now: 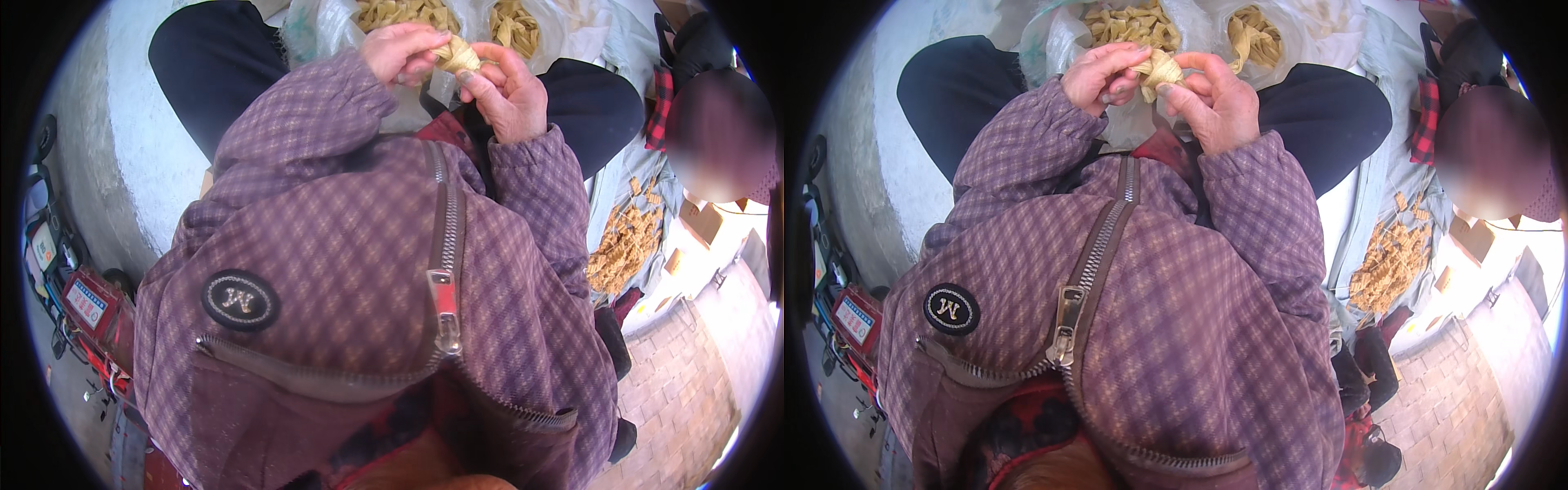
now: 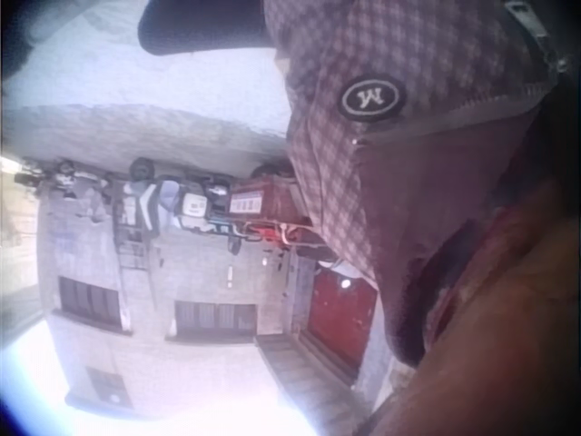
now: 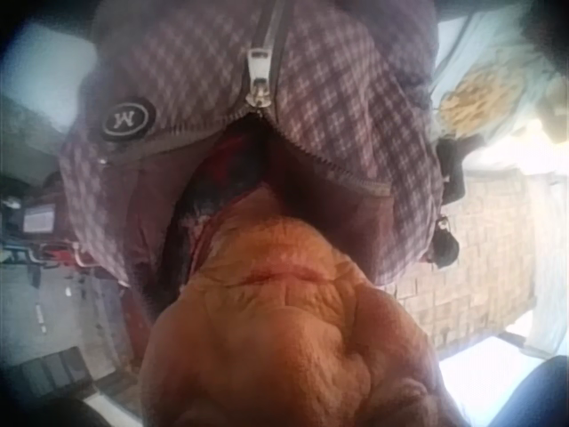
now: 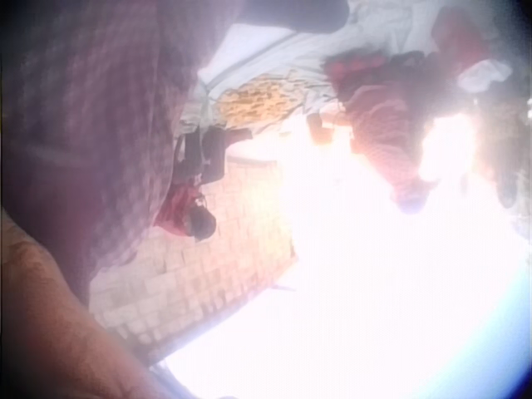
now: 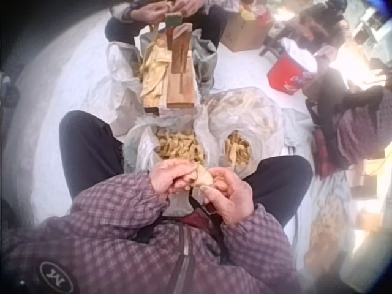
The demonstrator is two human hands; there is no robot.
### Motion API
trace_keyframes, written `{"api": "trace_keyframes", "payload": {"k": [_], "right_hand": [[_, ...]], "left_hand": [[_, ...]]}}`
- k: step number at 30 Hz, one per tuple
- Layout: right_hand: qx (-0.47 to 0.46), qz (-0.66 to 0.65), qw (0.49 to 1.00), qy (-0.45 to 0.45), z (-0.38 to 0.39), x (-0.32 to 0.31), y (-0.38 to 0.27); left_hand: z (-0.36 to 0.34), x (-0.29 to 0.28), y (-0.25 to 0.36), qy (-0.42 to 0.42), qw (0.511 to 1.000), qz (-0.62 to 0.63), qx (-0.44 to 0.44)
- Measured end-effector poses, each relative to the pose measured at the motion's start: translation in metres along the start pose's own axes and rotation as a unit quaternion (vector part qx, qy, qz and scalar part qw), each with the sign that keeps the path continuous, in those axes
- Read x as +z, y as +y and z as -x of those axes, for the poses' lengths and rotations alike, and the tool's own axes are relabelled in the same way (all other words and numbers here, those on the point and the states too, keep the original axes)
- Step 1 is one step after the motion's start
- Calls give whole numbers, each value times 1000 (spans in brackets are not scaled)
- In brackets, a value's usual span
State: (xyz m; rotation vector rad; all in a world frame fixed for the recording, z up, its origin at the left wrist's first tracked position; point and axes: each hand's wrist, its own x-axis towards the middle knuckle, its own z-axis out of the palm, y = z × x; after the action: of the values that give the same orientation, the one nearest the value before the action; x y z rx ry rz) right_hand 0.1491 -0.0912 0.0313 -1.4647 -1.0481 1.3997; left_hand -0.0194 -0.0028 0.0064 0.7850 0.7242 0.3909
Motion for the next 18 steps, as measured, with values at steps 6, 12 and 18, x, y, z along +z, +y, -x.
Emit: {"api": "trace_keyframes", "payload": {"k": [6,12,18], "right_hand": [[-14,44,999,8,31,-11,1],[12,30,999,40,33,-14,-5],[-5,23,999,-32,28,-4,3]], "left_hand": [[7,-6,-7,-31,971,225,-79],[16,19,-4,-8,1000,11,13],[8,18,-11,-73,989,-119,41]]}}
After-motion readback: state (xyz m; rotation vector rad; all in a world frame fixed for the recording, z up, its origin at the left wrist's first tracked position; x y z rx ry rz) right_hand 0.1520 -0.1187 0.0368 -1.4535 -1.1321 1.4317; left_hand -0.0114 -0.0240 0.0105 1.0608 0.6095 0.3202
